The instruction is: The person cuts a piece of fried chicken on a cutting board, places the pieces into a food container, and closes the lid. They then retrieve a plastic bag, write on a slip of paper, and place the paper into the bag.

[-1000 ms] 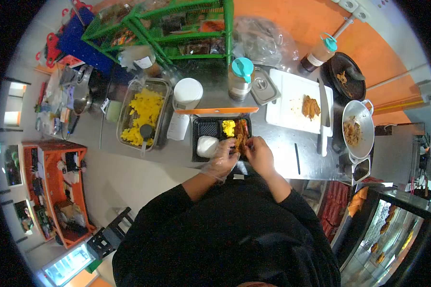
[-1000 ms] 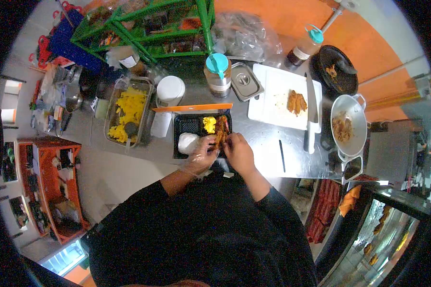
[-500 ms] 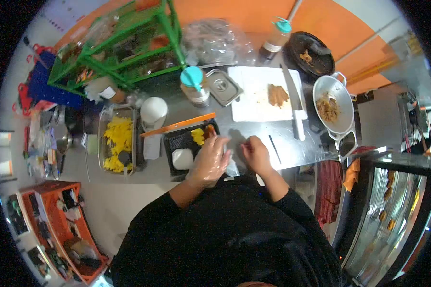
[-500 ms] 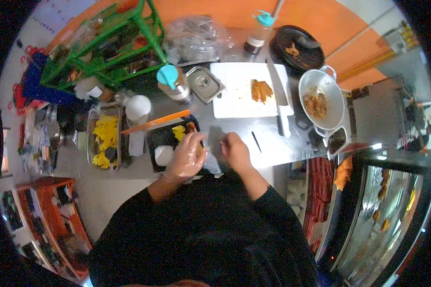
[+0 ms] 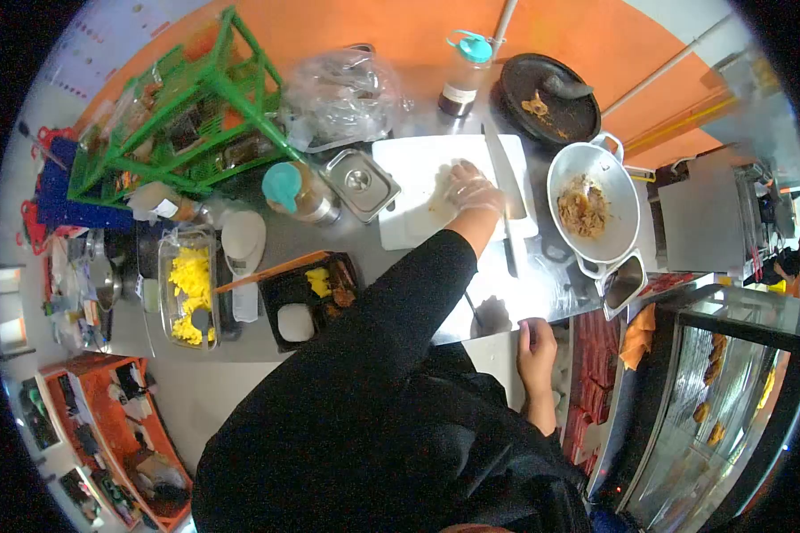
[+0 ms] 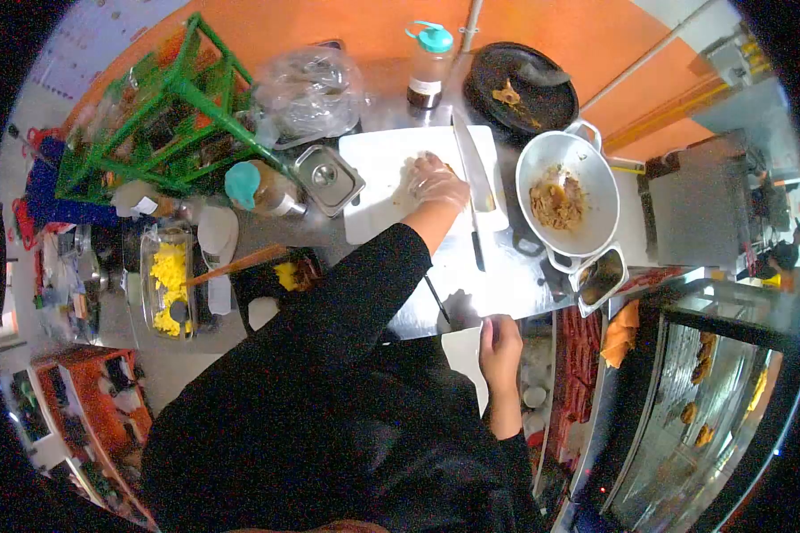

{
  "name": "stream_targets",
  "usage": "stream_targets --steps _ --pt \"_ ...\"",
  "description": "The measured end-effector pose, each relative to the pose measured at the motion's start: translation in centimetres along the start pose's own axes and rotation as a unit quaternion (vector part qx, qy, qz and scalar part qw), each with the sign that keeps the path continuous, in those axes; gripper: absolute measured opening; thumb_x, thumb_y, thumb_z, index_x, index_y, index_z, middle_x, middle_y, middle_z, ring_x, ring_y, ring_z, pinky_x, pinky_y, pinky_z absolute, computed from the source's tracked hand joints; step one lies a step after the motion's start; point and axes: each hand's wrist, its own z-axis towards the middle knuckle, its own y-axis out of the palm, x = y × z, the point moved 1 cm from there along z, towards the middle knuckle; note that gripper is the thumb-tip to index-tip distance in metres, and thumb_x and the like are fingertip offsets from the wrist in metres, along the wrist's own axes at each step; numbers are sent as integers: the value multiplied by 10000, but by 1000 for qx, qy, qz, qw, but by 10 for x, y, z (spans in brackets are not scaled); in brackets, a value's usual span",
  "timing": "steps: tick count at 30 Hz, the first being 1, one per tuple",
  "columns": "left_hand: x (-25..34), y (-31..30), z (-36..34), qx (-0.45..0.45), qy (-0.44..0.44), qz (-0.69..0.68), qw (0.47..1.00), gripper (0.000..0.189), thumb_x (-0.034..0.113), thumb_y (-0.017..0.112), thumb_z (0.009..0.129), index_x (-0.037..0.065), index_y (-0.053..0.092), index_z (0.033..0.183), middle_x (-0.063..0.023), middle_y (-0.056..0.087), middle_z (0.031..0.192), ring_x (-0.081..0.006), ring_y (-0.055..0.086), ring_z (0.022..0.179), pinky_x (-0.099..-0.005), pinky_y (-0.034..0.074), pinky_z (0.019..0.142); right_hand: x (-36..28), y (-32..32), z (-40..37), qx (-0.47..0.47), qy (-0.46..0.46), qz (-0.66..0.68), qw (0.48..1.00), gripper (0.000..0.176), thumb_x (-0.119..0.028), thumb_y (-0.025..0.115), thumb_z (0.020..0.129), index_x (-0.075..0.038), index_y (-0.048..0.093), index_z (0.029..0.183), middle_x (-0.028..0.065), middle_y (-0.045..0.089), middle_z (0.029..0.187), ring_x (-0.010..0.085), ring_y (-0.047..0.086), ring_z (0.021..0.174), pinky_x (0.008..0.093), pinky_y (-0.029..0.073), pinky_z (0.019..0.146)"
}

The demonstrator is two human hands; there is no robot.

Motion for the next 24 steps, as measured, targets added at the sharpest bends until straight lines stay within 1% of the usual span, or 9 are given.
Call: stream_targets --steps 3,9,10,12,13,16,21,23,24 --pt "0 26 30 -57 10 2 998 817 366 623 843 91 292 1538 -175 330 1512 -350 278 1439 -451 268 1172 15 -11 1 -18 25 8 999 120 -80 612 932 35 617 899 200 625 826 362 617 751 406 496 713" --pt "6 20 16 -66 49 73 994 749 341 589 862 226 311 1548 -207 318 1534 -372 303 1435 -479 234 1182 7 -30 37 -81 17 23 996 116 -73 610 936 38 616 902 188 620 820 324 609 744 385 489 708" --pt "8 22 20 -77 65 82 991 705 348 545 888 195 324 1540 -222 276 1561 -400 293 1440 -501 239 1176 12 -29 44 -89 -24 6 996 104 -63 604 939 36 615 908 177 613 819 291 607 748 367 485 698" --pt "-4 36 23 6 136 106 985 712 287 563 889 163 302 1539 -251 200 1591 -437 257 1451 -509 244 1178 13 -27 53 -110 -27 20 993 86 -48 593 944 29 614 914 155 612 821 237 607 762 334 485 694" --pt "-9 13 7 -12 149 37 988 709 242 581 873 143 308 1519 -261 234 1559 -455 283 1425 -512 272 1163 9 -24 56 -123 -20 33 992 82 -45 588 947 25 614 914 146 613 820 217 607 765 324 486 691" --pt "-18 2 -7 74 157 -239 955 605 88 581 812 90 357 1374 -266 391 1283 -466 426 1244 -545 386 1040 -6 -15 62 -157 -73 33 984 88 -60 586 959 11 616 917 115 624 829 171 591 733 286 453 563" --pt "-130 -44 -101 95 274 -371 882 567 42 631 840 13 350 1331 -229 440 1182 -317 500 1089 -437 439 972 -27 4 64 -211 -102 18 972 82 -57 595 953 11 622 915 107 611 808 167 582 708 288 432 536" --pt "-202 -70 -146 -69 176 -391 901 556 78 644 875 11 345 1339 -212 451 1171 -302 512 1106 -415 461 954 -39 13 63 -227 -90 26 969 81 -56 601 948 15 622 914 106 602 796 175 577 700 297 437 551" --pt "-233 -80 -165 -21 145 -360 921 567 96 650 886 13 338 1352 -211 452 1184 -305 512 1126 -407 470 951 -44 18 62 -236 -93 31 967 78 -52 602 946 17 621 916 110 598 792 180 576 695 303 439 557"
